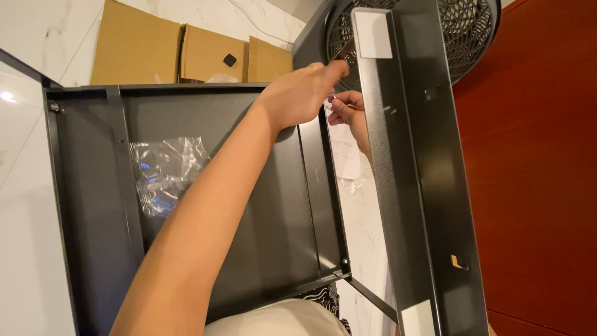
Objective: The person assembles a black metal cabinet by attaching side panels to the main frame. They use a wrench and Allen key to tighten multiple screws at various points on the frame and panels. The person handles screws, a plastic bag of hardware, and the cabinet components throughout the process.
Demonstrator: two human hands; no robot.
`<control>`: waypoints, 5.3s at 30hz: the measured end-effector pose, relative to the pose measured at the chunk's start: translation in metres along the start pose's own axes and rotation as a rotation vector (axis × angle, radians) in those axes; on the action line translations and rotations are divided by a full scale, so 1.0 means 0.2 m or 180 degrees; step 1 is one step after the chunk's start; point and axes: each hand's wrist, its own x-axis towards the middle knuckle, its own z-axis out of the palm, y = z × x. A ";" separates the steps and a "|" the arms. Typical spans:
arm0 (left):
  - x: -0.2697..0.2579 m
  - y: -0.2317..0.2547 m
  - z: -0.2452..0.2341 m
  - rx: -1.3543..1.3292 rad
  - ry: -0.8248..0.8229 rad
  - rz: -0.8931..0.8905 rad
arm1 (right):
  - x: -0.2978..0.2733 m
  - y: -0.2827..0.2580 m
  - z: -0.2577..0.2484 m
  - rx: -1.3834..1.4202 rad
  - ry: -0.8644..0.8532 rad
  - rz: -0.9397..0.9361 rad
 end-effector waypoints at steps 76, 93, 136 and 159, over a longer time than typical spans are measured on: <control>-0.11 -0.10 0.07 -0.1140 0.1375 -0.0009 | -0.04 0.00 0.08 0.0003 -0.0100 -0.0347; -0.10 -0.16 0.16 0.0173 0.1834 0.0279 | -0.02 -0.01 0.12 -0.0082 0.0154 -0.0439; -0.13 -0.06 0.06 -0.0484 0.0633 0.0225 | 0.02 0.08 0.05 0.0199 0.0141 -0.0513; -0.11 -0.09 0.11 -0.0138 0.1003 0.0665 | 0.05 0.10 -0.02 0.0225 -0.0069 -0.0265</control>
